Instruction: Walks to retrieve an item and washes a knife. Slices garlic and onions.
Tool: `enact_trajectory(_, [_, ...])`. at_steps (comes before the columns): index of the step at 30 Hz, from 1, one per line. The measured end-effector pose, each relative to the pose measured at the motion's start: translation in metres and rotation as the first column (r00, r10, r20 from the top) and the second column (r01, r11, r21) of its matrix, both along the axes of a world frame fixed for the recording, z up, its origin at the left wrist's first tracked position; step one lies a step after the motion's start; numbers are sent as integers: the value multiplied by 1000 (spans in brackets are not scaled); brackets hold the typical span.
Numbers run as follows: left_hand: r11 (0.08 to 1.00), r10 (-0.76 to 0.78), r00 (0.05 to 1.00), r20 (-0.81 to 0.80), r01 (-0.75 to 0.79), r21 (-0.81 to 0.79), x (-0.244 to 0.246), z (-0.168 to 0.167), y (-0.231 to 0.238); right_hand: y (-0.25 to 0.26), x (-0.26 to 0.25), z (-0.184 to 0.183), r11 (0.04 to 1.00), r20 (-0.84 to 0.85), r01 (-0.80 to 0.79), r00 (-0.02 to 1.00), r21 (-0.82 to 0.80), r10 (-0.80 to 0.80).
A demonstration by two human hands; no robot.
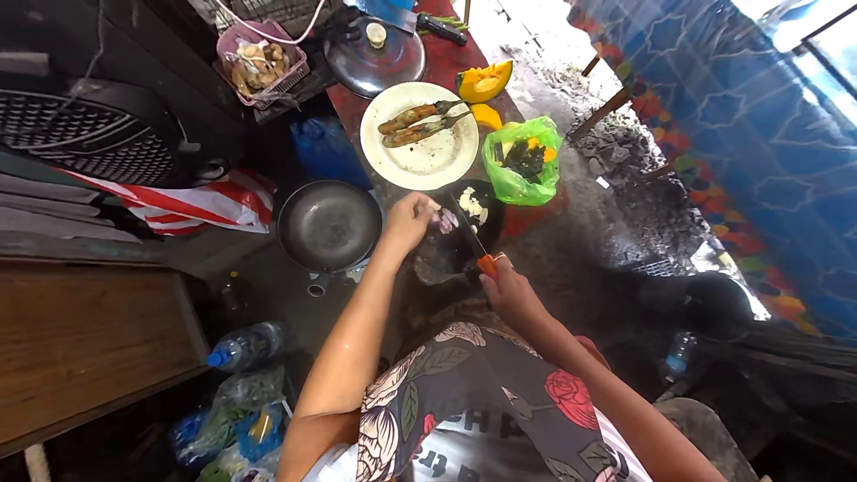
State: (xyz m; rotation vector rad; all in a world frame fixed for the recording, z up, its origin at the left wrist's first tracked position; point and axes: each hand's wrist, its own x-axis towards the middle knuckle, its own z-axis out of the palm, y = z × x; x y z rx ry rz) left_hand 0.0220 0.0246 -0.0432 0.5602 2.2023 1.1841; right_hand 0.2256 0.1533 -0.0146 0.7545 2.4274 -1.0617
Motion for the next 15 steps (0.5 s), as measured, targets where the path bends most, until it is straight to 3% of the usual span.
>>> enact_trajectory(3, [994,-14,992,-124,1,-109,20,2,-10,-10,-7,0,999,61,-34,997,-21,35])
enact_trajectory(6, [995,51,957,-286,-75,-72,33,-10,-6,-12,-17,-2,999,154,-43,987,-19,45])
enact_trajectory(12, [981,147,974,-173,-166,-98,51,-6,-13,-15,-23,1,995,167,-92,982,34,85])
enact_trajectory(15, [974,174,965,-198,-198,-110,57,-5,-11,-26,-28,6,983,217,-162,966,87,140])
